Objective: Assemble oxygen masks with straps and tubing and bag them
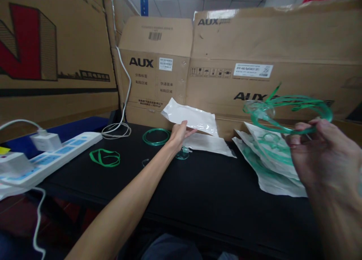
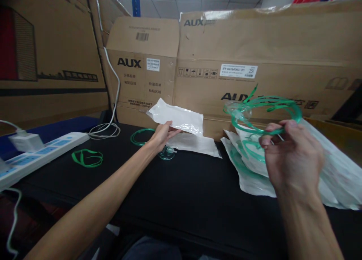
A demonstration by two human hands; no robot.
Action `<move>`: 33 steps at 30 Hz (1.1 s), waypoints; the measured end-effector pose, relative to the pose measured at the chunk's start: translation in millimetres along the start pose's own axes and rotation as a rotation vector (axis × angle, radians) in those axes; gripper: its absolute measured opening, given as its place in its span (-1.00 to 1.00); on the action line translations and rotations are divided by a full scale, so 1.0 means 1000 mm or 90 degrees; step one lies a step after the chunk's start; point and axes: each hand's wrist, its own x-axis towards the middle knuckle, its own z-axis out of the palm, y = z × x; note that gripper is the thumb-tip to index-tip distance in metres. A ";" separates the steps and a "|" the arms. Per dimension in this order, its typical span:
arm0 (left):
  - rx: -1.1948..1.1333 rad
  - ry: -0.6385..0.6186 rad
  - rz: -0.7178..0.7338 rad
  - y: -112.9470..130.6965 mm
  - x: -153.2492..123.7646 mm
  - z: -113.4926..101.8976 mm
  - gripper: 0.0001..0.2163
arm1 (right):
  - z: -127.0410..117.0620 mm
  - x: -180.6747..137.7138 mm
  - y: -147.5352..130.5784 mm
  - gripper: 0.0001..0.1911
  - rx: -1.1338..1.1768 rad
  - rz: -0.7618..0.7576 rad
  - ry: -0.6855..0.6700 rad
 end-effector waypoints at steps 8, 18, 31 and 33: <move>0.063 -0.136 -0.089 -0.016 -0.024 0.016 -0.80 | 0.000 0.000 0.000 -0.96 -0.001 0.004 -0.006; 0.421 -0.211 -0.121 -0.019 -0.029 0.016 -0.71 | 0.004 -0.003 -0.003 -0.95 0.014 0.016 0.006; 1.047 -0.356 0.241 -0.028 -0.039 0.041 -0.55 | 0.008 -0.008 -0.005 -0.90 -0.011 0.039 0.000; 1.075 -0.328 0.182 -0.032 -0.020 0.049 -0.60 | 0.008 -0.009 -0.005 -0.88 -0.011 0.044 -0.018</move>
